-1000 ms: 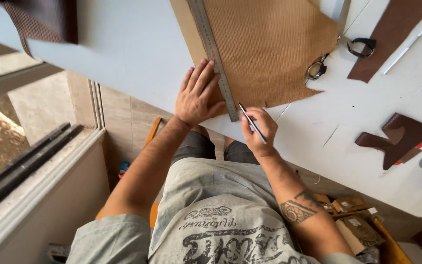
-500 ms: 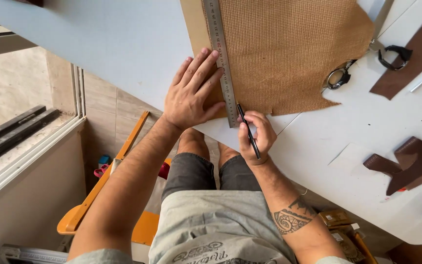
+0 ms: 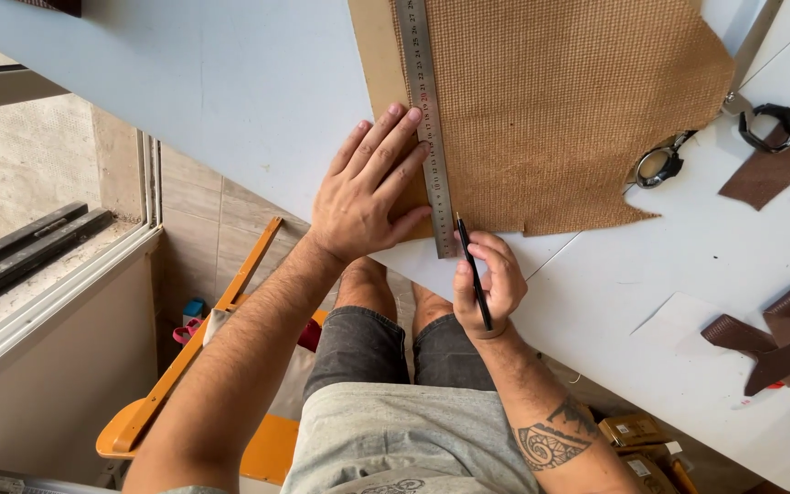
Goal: Measuring and marking a piece of leather with a ruler and pencil before cutting a strip with scissors.
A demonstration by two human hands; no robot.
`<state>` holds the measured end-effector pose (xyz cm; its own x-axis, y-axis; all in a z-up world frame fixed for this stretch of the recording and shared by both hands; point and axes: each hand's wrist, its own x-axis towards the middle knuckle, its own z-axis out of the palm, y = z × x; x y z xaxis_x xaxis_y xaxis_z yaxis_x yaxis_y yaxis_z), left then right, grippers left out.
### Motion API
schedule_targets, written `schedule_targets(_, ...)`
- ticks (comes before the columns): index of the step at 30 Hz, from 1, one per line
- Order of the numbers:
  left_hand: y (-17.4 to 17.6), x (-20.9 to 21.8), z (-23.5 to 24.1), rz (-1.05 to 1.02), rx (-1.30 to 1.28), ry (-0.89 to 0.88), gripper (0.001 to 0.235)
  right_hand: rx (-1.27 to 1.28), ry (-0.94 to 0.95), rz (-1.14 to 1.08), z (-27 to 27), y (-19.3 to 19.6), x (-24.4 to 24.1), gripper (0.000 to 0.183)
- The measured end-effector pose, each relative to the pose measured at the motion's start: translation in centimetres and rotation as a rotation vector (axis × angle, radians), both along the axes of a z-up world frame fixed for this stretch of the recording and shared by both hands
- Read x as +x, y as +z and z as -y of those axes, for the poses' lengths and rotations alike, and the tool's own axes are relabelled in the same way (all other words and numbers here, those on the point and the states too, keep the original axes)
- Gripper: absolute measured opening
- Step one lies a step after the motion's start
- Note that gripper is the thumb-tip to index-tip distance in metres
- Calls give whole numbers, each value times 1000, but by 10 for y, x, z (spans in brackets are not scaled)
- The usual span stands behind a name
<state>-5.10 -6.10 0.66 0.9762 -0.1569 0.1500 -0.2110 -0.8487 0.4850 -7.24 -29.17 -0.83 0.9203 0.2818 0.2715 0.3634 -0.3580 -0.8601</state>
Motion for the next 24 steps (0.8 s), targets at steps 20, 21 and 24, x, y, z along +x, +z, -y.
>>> schedule_targets(20,-2,-1,0,3,16,17,58,-26,-24,-32,-6,7,11,17)
schedule_targets(21,-2,-1,0,2,15,17,58,-27,-24,-33,-6,6,12,17)
schedule_targets(24,-1,0,0,5,12,21,58,1,-7,-14,-7,6,14,14)
